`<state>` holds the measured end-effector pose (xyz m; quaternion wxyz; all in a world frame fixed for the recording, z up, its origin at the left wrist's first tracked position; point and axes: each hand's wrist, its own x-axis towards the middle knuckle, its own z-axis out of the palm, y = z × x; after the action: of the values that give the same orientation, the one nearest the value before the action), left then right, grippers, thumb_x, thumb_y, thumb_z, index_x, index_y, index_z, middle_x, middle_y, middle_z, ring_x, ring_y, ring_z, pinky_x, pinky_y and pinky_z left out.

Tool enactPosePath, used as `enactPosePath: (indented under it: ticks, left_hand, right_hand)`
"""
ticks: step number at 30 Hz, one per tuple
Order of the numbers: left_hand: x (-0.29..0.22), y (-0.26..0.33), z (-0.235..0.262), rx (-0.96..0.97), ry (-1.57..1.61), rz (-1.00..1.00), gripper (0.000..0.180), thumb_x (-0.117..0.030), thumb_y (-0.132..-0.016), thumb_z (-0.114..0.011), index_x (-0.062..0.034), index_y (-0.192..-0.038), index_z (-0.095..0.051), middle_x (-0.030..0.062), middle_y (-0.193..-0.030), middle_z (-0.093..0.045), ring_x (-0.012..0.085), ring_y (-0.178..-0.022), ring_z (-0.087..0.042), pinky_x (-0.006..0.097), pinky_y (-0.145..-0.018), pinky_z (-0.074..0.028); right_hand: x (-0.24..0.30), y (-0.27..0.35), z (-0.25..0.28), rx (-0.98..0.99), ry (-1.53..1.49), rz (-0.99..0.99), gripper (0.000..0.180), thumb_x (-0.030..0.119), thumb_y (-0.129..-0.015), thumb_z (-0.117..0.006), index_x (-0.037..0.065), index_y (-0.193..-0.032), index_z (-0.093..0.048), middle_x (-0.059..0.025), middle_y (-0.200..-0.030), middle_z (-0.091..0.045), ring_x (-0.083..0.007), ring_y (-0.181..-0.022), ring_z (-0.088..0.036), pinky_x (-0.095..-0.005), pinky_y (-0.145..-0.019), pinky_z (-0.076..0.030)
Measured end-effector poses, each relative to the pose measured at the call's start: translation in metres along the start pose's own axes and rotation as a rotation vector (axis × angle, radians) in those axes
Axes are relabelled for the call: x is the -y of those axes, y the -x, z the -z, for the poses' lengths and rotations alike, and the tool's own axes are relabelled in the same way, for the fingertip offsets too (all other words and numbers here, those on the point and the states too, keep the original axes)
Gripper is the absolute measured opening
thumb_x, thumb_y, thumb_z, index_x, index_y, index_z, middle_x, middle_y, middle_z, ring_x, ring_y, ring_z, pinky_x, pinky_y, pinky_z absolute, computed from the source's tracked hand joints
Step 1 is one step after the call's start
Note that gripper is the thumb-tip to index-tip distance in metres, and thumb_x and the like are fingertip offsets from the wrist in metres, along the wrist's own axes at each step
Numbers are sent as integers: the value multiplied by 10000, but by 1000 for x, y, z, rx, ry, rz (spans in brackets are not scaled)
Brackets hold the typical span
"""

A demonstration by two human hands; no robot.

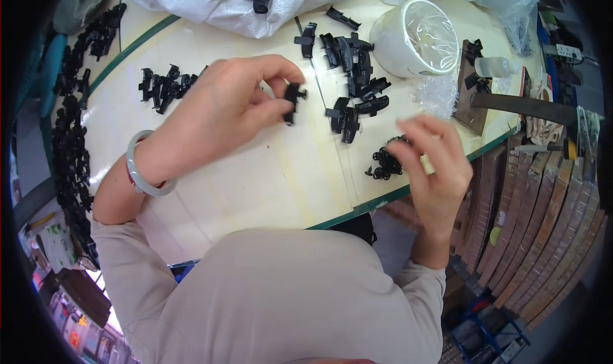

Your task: Assembling small black plastic components at a workbench in a manufacturing environment.

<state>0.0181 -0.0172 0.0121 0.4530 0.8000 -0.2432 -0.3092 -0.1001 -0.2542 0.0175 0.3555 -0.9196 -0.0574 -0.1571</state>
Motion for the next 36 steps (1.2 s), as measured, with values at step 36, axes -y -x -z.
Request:
enactPosePath:
  ticks: [36]
  left_hand:
    - [0, 11, -38, 283, 897, 133, 224, -36, -795, -692, 24, -989, -597, 62, -868, -671, 77, -781, -644, 186, -722, -515]
  right_hand:
    - [30, 21, -38, -55, -280, 41, 248, -98, -694, -724, -33, -928, -669, -167, -868, -669, -223, -747, -657, -275, -637, -539]
